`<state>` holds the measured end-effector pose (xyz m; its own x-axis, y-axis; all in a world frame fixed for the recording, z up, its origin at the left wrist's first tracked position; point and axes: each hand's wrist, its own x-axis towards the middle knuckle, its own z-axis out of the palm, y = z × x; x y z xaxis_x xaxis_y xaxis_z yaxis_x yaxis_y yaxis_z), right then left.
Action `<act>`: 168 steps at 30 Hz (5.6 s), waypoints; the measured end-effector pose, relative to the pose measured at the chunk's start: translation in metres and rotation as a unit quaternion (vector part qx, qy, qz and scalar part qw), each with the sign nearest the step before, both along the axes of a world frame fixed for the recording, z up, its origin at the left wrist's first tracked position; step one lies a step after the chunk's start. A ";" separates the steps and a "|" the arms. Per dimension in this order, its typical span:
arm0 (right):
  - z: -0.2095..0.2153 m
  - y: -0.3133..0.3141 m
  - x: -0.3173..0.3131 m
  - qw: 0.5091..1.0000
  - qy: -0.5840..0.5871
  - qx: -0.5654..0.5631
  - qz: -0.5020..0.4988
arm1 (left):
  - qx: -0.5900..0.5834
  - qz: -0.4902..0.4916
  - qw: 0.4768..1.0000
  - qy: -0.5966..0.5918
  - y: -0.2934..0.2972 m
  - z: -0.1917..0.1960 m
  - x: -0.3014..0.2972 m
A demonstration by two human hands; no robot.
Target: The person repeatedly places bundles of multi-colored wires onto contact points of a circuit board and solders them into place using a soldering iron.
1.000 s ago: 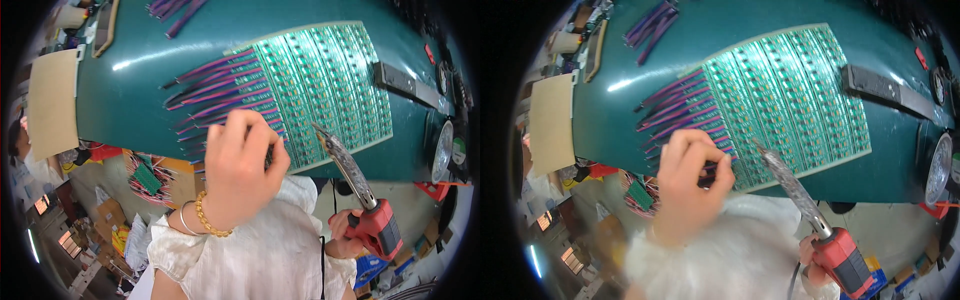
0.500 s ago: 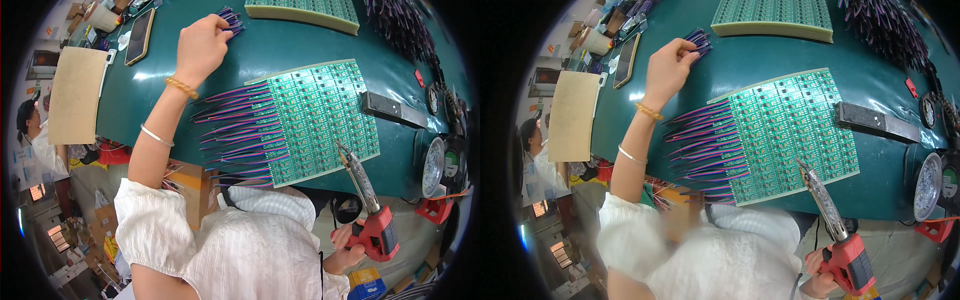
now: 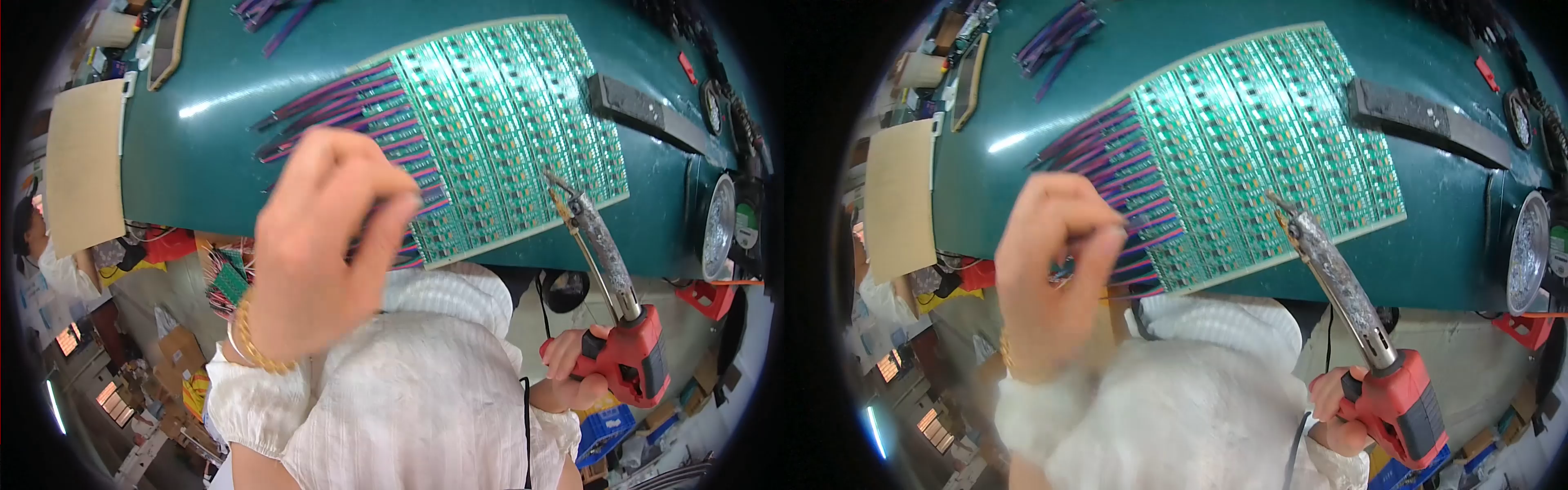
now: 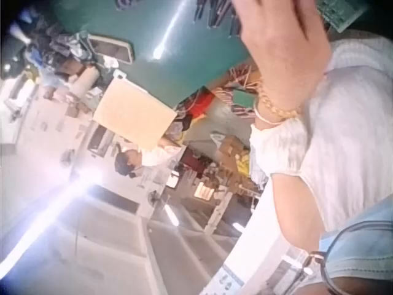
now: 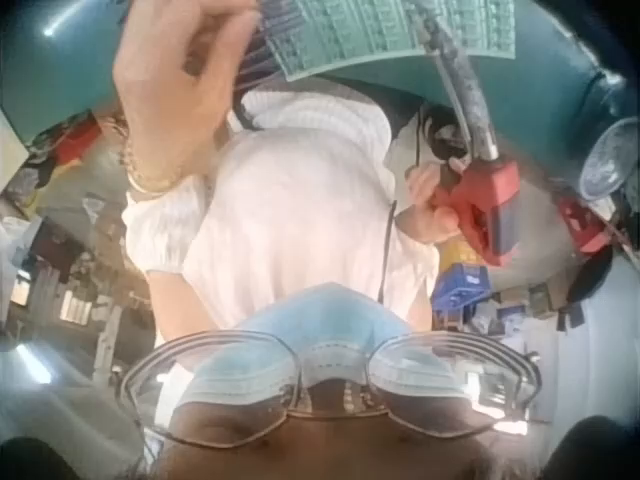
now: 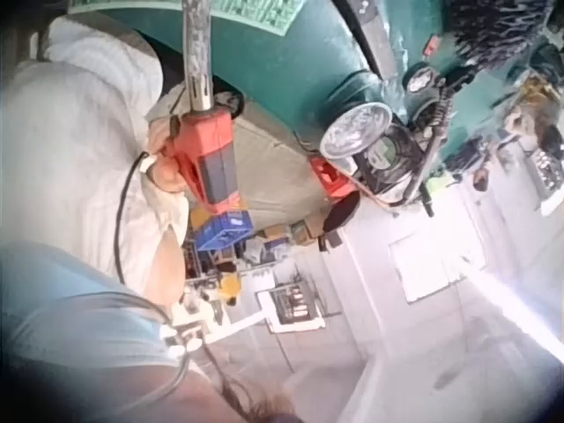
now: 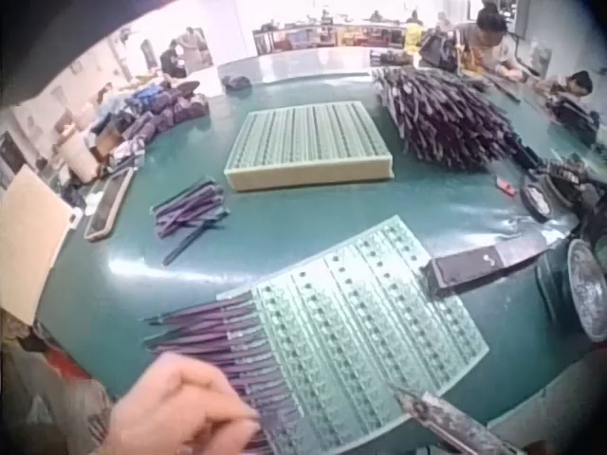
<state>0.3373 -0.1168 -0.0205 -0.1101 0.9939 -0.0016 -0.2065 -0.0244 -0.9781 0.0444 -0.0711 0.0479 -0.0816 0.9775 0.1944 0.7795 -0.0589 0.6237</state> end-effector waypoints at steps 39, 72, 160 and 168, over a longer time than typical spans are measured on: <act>0.009 -0.012 0.054 0.941 -0.013 -0.232 0.245 | -0.051 0.073 0.996 -0.001 -0.009 -0.037 0.036; 0.013 -0.011 0.046 0.955 0.056 -0.229 0.180 | -0.004 0.056 0.998 0.008 -0.006 -0.044 0.039; 0.014 0.004 0.064 0.918 -0.058 -0.236 0.315 | -0.088 0.072 0.993 -0.030 -0.019 -0.030 0.045; 0.014 -0.005 0.053 0.930 0.043 -0.267 0.249 | -0.075 0.064 0.994 -0.053 -0.013 -0.032 0.041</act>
